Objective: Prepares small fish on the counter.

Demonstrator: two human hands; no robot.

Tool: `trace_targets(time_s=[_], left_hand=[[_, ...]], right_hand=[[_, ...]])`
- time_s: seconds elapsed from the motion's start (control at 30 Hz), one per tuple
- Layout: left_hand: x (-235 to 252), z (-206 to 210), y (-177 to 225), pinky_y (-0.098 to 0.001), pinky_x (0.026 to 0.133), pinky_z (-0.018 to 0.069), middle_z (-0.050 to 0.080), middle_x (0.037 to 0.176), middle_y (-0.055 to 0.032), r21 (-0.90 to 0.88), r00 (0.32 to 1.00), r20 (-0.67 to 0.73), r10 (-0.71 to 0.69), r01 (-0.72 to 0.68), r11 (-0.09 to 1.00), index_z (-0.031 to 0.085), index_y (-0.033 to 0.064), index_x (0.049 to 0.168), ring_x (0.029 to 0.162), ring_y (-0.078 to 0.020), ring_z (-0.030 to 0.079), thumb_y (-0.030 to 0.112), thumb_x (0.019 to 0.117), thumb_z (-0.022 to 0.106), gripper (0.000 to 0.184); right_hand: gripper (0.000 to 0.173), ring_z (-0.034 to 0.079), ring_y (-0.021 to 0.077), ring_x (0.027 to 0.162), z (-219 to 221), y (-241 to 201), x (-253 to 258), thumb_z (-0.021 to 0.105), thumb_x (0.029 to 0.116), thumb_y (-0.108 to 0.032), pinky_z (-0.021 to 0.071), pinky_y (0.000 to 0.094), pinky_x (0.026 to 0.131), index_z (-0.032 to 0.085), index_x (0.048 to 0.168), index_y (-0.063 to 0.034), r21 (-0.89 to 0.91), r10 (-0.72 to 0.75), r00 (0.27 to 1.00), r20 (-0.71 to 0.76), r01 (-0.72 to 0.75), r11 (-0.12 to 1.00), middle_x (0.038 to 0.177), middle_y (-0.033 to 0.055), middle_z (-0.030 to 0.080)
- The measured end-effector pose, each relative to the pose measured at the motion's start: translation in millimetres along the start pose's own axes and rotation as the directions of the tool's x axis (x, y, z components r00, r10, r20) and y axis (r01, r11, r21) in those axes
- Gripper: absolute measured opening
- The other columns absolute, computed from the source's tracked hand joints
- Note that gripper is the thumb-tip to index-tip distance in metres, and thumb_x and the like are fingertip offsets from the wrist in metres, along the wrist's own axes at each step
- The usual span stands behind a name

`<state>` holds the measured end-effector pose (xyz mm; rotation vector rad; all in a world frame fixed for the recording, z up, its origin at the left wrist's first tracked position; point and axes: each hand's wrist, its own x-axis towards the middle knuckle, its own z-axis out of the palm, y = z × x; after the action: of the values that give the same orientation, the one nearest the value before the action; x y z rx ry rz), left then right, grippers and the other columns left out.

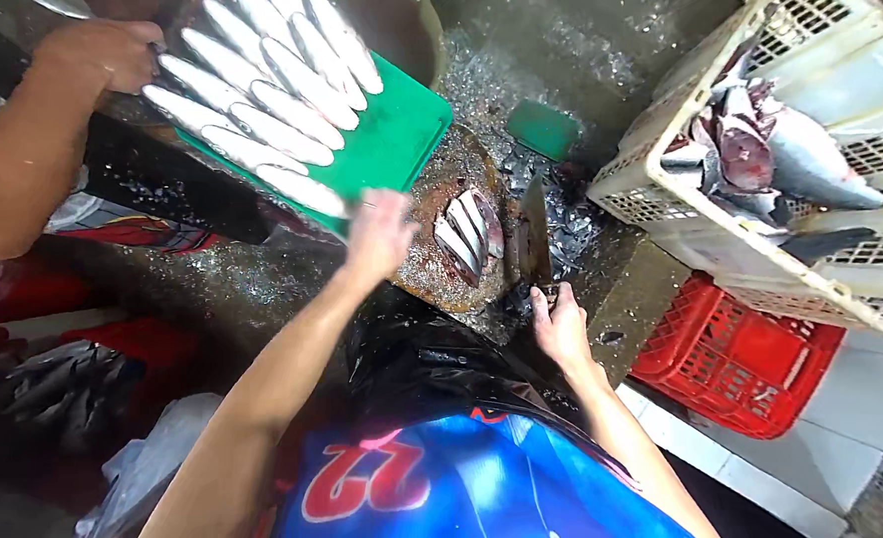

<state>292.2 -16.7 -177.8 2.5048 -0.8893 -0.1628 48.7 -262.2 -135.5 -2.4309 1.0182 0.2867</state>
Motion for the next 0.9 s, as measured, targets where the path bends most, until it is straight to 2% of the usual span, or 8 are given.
trace_targets(time_s=[0.07, 0.1, 0.23, 0.37, 0.53, 0.7, 0.83, 0.9], left_hand=[[-4.4, 51.1, 35.7, -0.0544, 0.109, 0.0435, 0.064, 0.138, -0.0098, -0.055, 0.905, 0.212, 0.369, -0.366, 0.929, 0.067, 0.0127, 0.131, 0.133, -0.0339, 0.055, 0.015, 0.0968, 0.063, 0.035], [-3.2, 72.1, 46.0, -0.0537, 0.112, 0.0410, 0.061, 0.144, -0.0071, -0.075, 0.847, 0.299, 0.439, -0.438, 0.896, 0.065, 0.0150, 0.135, 0.137, -0.0328, 0.052, 0.010, 0.0936, 0.065, 0.042], [-9.6, 105.9, 42.0, -0.0534, 0.110, 0.0422, 0.065, 0.135, -0.0074, -0.068, 0.854, 0.296, 0.428, -0.429, 0.901, 0.068, 0.0158, 0.128, 0.134, -0.0340, 0.052, 0.003, 0.0871, 0.069, 0.043], [-35.9, 113.1, 15.5, -0.0516, 0.104, 0.0457, 0.069, 0.129, -0.0078, -0.059, 0.882, 0.114, 0.457, -0.453, 0.889, 0.072, 0.0141, 0.121, 0.124, -0.0325, 0.060, 0.006, 0.0950, 0.062, 0.029], [-41.2, 120.8, 14.1, -0.0487, 0.104, 0.0446, 0.069, 0.128, -0.0060, -0.018, 0.890, 0.052, 0.453, -0.453, 0.891, 0.071, 0.0160, 0.121, 0.122, -0.0295, 0.060, 0.009, 0.0980, 0.059, 0.026], [-45.8, 124.0, 12.6, -0.0483, 0.101, 0.0446, 0.068, 0.127, -0.0056, 0.025, 0.892, 0.055, 0.449, -0.451, 0.892, 0.070, 0.0167, 0.121, 0.118, -0.0296, 0.061, 0.011, 0.0984, 0.060, 0.026], [-57.1, 129.5, 8.8, -0.0465, 0.102, 0.0449, 0.069, 0.127, -0.0050, -0.015, 0.909, -0.052, 0.413, -0.415, 0.910, 0.071, 0.0150, 0.120, 0.122, -0.0284, 0.060, 0.011, 0.1008, 0.056, 0.024], [-43.9, 120.5, 18.8, -0.0478, 0.104, 0.0444, 0.066, 0.136, -0.0042, -0.062, 0.915, -0.069, 0.397, -0.401, 0.914, 0.069, 0.0160, 0.128, 0.127, -0.0288, 0.057, 0.018, 0.1022, 0.059, 0.028]], right_hand=[[0.051, 0.071, 0.0286, 0.080, -2.1, 0.8, 0.1, 0.046, 0.1071, -0.046, 0.0575, 0.0495, 0.076, 0.056, 0.131, -0.0012, 0.003, -0.007, 1.000, 0.018, 0.007, 1.000, 0.086, 0.0141, 0.069], [0.051, 0.071, 0.0289, 0.080, -2.9, 1.8, -0.5, 0.046, 0.1073, -0.045, 0.0574, 0.0498, 0.077, 0.056, 0.131, -0.0007, 0.007, -0.016, 0.999, 0.031, 0.015, 1.000, 0.086, 0.0145, 0.069], [0.052, 0.070, 0.0295, 0.078, -6.5, 4.7, -5.8, 0.045, 0.1074, -0.047, 0.0579, 0.0506, 0.075, 0.054, 0.131, -0.0011, -0.030, -0.060, 0.991, 0.116, 0.064, 0.997, 0.084, 0.0137, 0.068], [0.051, 0.072, 0.0337, 0.082, -5.5, -12.1, -5.7, 0.043, 0.1084, -0.046, 0.0588, 0.0538, 0.077, 0.049, 0.137, -0.0044, -0.126, -0.038, 0.953, 0.299, 0.079, 0.989, 0.085, 0.0154, 0.068], [0.049, 0.073, 0.0365, 0.082, 18.5, -25.4, 6.7, 0.043, 0.1082, -0.048, 0.0592, 0.0555, 0.073, 0.049, 0.133, -0.0063, -0.224, -0.037, 0.913, 0.406, 0.138, 0.965, 0.084, 0.0155, 0.068], [0.056, 0.074, 0.0384, 0.084, 80.7, 3.6, 17.2, 0.041, 0.1085, -0.048, 0.0605, 0.0564, 0.073, 0.042, 0.145, -0.0045, -0.197, -0.018, 0.937, 0.348, 0.092, 0.976, 0.089, 0.0184, 0.071], [0.055, 0.073, 0.0358, 0.081, 71.7, 18.5, 5.3, 0.041, 0.1088, -0.048, 0.0601, 0.0558, 0.073, 0.043, 0.145, -0.0065, -0.130, -0.064, 0.927, 0.370, 0.120, 0.984, 0.087, 0.0164, 0.070], [0.056, 0.073, 0.0324, 0.079, 54.8, 28.8, -16.0, 0.042, 0.1083, -0.047, 0.0607, 0.0532, 0.074, 0.047, 0.144, -0.0036, -0.061, -0.118, 0.956, 0.269, 0.139, 0.988, 0.086, 0.0149, 0.071]])
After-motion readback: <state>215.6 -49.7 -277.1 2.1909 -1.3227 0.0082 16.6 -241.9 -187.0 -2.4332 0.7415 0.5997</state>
